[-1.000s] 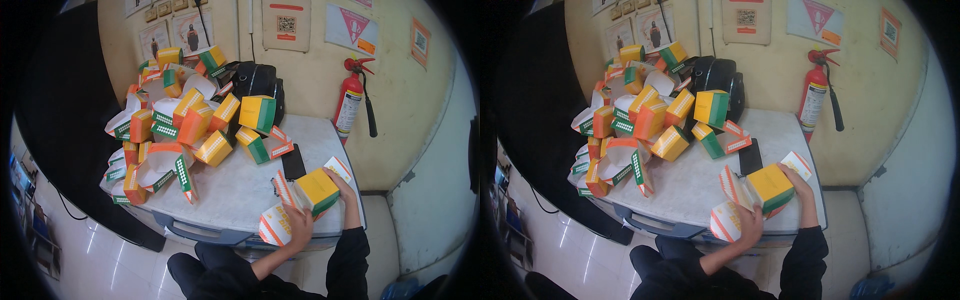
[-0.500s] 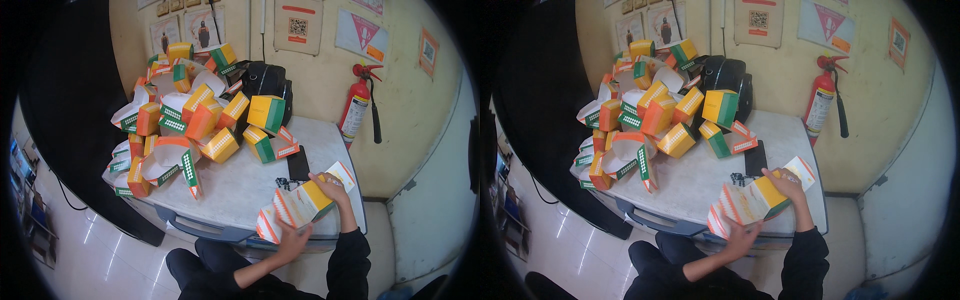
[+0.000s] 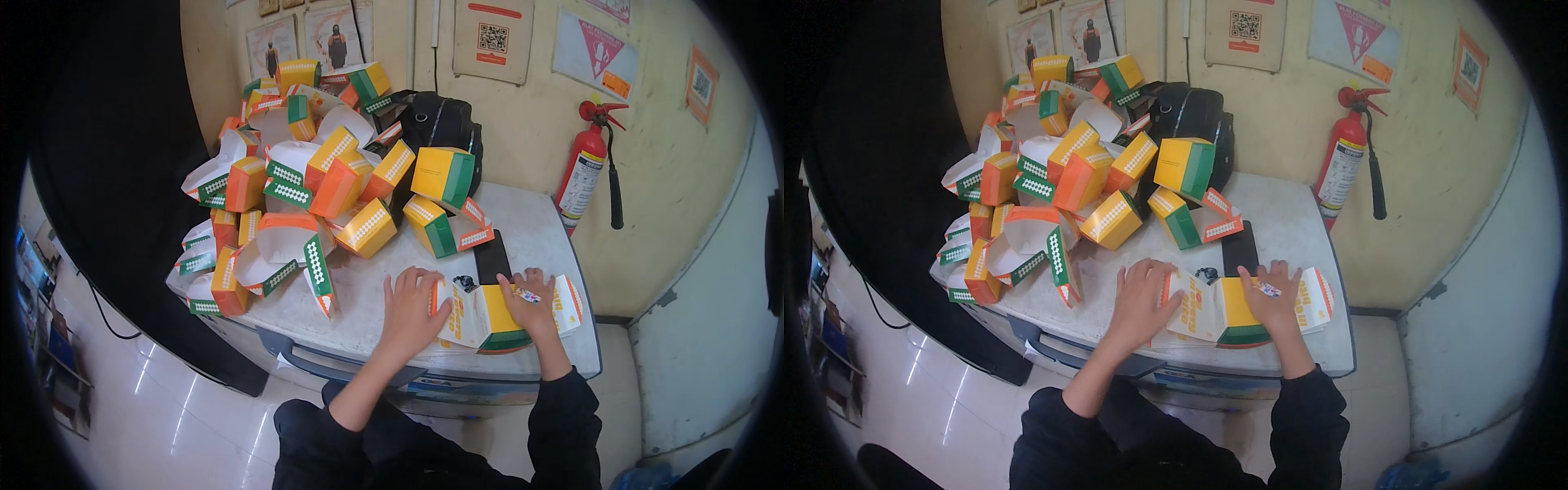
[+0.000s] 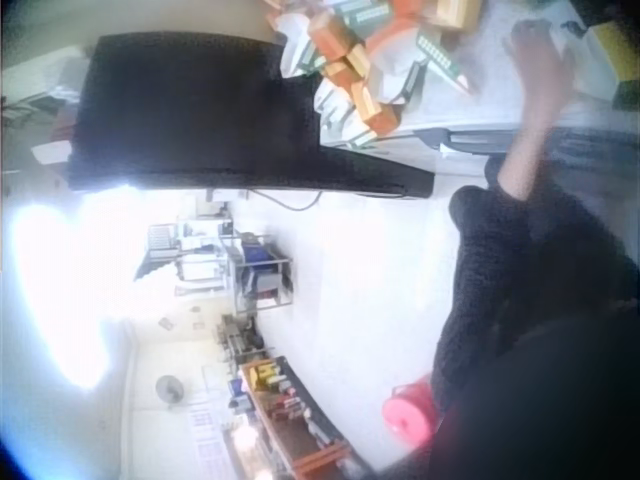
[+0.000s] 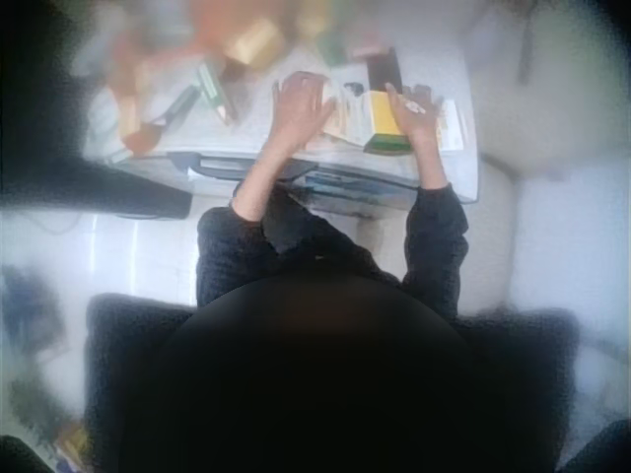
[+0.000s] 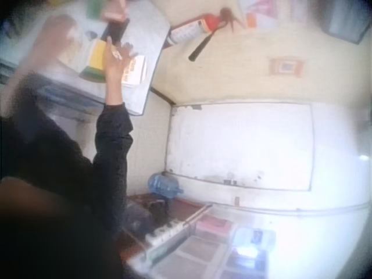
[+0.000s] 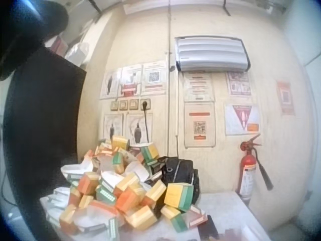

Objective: The person assembles small printed cardboard boxes by hand, folding flaps and tucking tabs to form each unit. They repeatedly pick flat pieces from a pile, fold them into boxes, and place the finished boxes on a nearby surface.

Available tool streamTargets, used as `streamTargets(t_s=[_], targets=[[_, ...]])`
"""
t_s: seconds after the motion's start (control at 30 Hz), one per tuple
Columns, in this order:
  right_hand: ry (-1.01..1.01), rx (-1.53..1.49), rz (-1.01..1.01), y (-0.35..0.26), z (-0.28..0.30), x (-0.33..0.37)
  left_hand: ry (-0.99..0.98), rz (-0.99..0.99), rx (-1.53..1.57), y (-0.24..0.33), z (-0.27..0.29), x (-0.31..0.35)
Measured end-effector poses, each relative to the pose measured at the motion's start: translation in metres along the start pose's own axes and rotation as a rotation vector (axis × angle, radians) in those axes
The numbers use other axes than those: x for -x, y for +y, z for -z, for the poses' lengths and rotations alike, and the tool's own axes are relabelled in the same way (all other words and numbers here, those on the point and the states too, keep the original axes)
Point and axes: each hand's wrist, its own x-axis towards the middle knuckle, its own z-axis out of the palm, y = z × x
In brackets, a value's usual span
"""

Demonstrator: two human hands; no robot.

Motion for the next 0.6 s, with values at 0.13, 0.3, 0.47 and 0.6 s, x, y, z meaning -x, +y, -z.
streamTargets(t_s=[0.13, 0.3, 0.47, 0.6], targets=[[-0.228, -0.196, 0.026, 0.006, 0.0, -0.004, -0.171, 0.146, 0.121, 0.002, 0.003, -0.031], [-0.231, -0.22, 0.027, 0.004, 0.001, -0.003, -0.269, 0.277, 0.005, -0.023, -0.024, -0.023], [-0.231, -0.165, 0.04, 0.002, 0.004, -0.005, 0.033, 0.051, -0.415, -0.024, -0.058, 0.012], [-0.252, -0.135, 0.057, 0.005, -0.003, -0.006, -0.054, -0.333, -0.019, 0.003, -0.084, 0.0]])
